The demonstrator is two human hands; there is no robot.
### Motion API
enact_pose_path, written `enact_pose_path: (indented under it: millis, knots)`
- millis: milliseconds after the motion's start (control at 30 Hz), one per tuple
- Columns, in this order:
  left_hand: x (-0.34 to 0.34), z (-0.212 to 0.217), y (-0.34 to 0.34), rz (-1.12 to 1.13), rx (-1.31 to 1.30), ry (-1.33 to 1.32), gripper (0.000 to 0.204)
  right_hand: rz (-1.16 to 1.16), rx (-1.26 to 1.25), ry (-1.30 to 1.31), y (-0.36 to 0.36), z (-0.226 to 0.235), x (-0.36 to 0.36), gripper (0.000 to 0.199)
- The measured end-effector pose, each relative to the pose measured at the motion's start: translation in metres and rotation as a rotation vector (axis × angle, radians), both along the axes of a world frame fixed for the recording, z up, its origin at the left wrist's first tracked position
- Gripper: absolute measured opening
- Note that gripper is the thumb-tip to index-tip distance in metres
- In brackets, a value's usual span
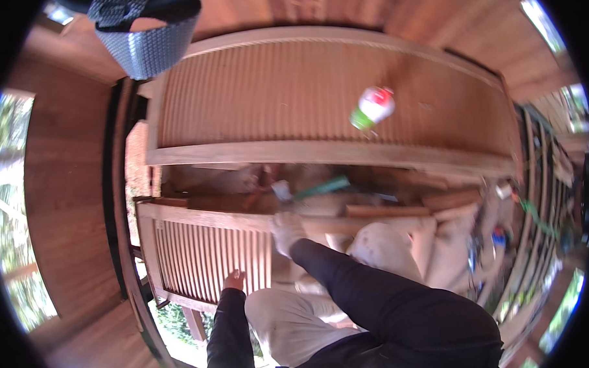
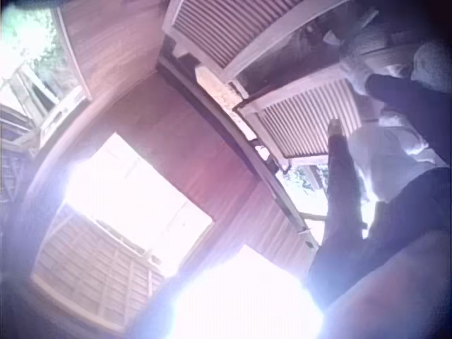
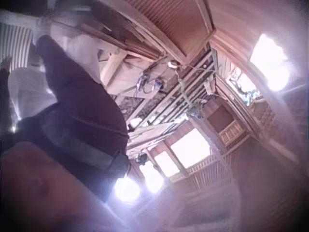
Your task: The person is assembling a wooden structure, likely a sauna or treehouse, by fitting wooden slats into a curved frame. They use a hammer to secure the slats and a saw to cut pieces to size. The person also uses a bottle of glue to apply adhesive to the wood.
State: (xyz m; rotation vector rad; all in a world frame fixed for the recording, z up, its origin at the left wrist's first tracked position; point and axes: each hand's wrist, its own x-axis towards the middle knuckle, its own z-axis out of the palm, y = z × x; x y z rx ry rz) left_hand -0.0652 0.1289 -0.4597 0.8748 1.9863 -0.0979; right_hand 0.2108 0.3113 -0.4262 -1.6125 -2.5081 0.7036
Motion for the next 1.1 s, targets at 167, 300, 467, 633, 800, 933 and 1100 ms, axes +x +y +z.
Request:
enact_pose_path:
  millis: [167, 300, 467, 633, 800, 933, 1100]
  knots:
    - [0.090, 0.161, 0.005, -0.252, -0.223, -0.361, 0.030, -0.056, -0.976, 0.143, -0.076, 0.115, 0.020, 0.035]
    - [0.091, 0.227, -0.051, -0.665, -0.102, -0.351, 0.042, -0.102, -1.123, 0.230, -0.101, 0.220, 0.053, 0.039]
    - [0.156, 0.352, -0.029, -0.480, -0.139, -0.269, 0.065, -0.263, -1.007, 0.423, -0.108, 0.272, 0.085, 0.050]
    - [0.204, 0.398, -0.027, -0.905, -0.255, -0.387, 0.080, -0.628, -0.639, 0.418, -0.140, 0.285, 0.203, 0.044]
    - [0.244, 0.416, -0.020, -0.979, -0.439, -0.300, 0.088, -0.877, -0.801, 0.033, -0.277, 0.311, 0.298, 0.045]
    - [0.238, 0.411, -0.041, -0.948, -0.467, -0.325, 0.087, -0.492, -1.280, -0.298, -0.390, 0.325, 0.321, 0.055]
    - [0.225, 0.423, -0.053, -0.788, -0.370, -0.363, 0.071, -0.425, -1.359, -0.180, -0.454, 0.298, 0.336, 0.052]
